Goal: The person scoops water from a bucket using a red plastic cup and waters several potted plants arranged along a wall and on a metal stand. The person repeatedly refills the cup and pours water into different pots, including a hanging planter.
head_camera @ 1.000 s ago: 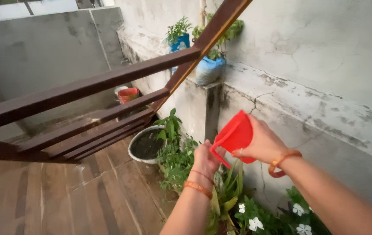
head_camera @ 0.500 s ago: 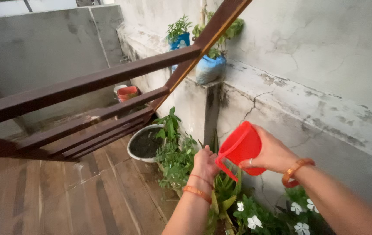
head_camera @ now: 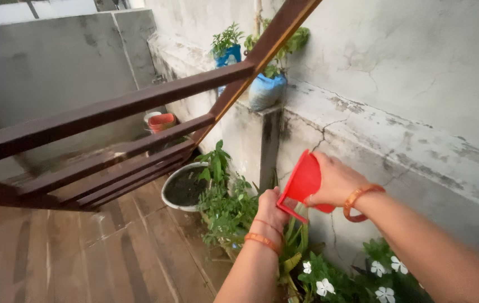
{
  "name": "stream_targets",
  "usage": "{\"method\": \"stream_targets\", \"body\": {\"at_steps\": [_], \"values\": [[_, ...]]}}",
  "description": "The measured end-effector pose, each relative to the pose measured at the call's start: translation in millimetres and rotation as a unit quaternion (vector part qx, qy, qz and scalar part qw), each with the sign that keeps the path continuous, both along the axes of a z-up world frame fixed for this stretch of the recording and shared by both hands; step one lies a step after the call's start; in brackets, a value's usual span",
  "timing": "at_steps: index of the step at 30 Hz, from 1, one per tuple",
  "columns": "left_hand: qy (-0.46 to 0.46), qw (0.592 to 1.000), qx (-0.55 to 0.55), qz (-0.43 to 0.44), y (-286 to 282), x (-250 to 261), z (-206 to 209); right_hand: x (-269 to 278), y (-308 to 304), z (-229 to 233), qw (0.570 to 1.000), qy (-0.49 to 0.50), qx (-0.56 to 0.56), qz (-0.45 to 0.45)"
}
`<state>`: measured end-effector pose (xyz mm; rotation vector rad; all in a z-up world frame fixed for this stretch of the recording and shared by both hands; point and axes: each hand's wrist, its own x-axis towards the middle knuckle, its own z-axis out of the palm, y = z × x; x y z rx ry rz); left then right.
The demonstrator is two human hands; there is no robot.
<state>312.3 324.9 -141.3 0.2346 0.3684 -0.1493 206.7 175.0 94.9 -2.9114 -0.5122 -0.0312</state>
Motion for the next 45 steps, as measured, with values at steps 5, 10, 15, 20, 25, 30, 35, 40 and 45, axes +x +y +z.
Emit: {"method": "stream_targets", "body": {"at_steps": [5, 10, 15, 20, 25, 30, 35, 40, 45], "values": [[-0.052, 0.998, 0.04, 0.0, -5.9, 15.5, 11.0, -13.9, 9.0, 20.0, 0.996, -0.036, -0.077, -0.034], [-0.056, 0.996, 0.063, 0.01, -12.9, 36.9, 10.1, -24.0, 8.0, 28.8, 0.991, -0.121, -0.049, -0.011], [-0.106, 0.993, -0.005, 0.052, -15.0, 50.0, 13.4, -21.0, -5.8, 21.2, 0.98, -0.191, 0.051, -0.005], [-0.041, 0.998, 0.053, 0.015, -12.0, 36.0, 22.1, -10.9, -27.1, 7.6, 0.964, -0.182, 0.194, -0.027], [-0.046, 0.998, 0.031, -0.009, -16.4, 29.5, 11.6, -8.9, -46.3, 1.2, 0.977, -0.099, 0.177, -0.072], [-0.031, 0.996, 0.068, -0.044, -40.3, 48.2, -15.7, -18.3, -50.1, 2.0, 0.993, -0.088, 0.045, -0.057], [-0.043, 0.988, 0.097, -0.111, -73.7, 47.2, -40.0, -38.8, -45.5, 5.0, 0.993, -0.1, -0.05, -0.045], [-0.112, 0.981, 0.063, -0.146, -100.6, 13.3, -31.2, -52.0, -47.2, 8.2, 0.989, -0.129, -0.078, -0.012], [-0.081, 0.985, 0.048, -0.147, -120.9, -20.9, -8.1, -56.8, -51.3, 1.8, 0.981, -0.141, -0.131, -0.006]]}}
